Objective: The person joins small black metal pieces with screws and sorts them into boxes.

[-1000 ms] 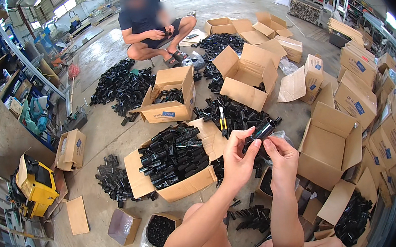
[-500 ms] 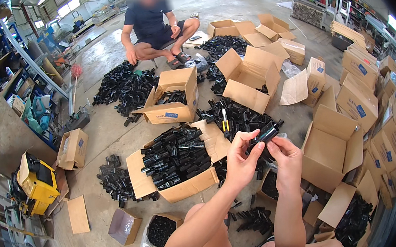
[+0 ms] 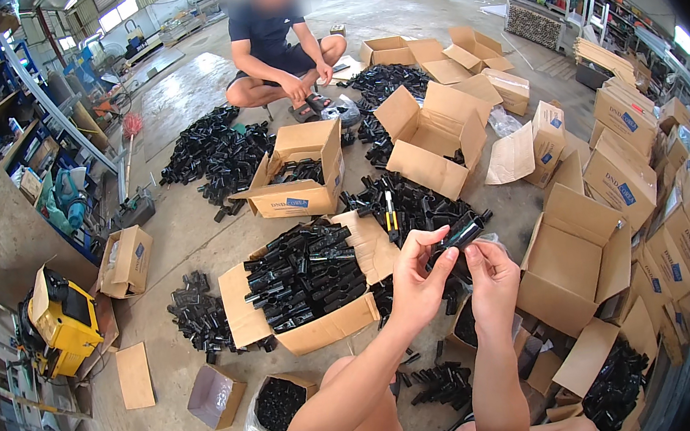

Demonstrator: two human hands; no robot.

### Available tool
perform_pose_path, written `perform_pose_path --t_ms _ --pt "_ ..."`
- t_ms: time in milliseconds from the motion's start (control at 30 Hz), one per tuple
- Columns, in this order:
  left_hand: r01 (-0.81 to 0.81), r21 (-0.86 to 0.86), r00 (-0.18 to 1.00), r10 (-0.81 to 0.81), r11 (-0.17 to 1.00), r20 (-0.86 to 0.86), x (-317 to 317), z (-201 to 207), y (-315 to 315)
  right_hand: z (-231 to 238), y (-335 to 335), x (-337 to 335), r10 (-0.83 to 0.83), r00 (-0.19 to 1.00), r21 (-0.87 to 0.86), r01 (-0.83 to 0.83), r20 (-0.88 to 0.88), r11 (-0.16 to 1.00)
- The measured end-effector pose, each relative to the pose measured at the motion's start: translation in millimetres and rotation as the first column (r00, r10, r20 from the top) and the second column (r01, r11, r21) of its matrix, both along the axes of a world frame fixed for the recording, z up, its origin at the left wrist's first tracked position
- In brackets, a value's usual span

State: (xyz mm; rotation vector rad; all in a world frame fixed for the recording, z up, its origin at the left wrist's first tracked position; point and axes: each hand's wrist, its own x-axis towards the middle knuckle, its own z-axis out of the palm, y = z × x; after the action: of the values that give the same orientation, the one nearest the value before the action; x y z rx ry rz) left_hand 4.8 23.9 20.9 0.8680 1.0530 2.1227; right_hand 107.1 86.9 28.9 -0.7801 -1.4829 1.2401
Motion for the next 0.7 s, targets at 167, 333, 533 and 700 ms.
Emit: perform_pose_path --t_ms 167,333,533,700 --pt "-0.005 -0.002 1.000 0.005 1.000 -0.006 -2 0 -2 15 -9 -1 0.054 0.998 -0.082 -0.057 -0.040 0.995" --pt "-0.043 0.027 0.993 0.045 0.999 -0.105 -2 -1 1 9 -8 -4 0.076 0.981 -0.162 -0.105 -0.176 0.981" --pt "-0.015 -0.002 0.999 0.015 1.000 -0.048 0 5 -1 3 -11 -12 -0.140 0.990 0.206 0.132 0.026 0.970" --pt "-0.031 0.017 0.997 0.032 0.999 -0.069 -2 -2 1 -2 -14 -13 0.034 0.978 -0.016 -0.038 -0.207 0.999"
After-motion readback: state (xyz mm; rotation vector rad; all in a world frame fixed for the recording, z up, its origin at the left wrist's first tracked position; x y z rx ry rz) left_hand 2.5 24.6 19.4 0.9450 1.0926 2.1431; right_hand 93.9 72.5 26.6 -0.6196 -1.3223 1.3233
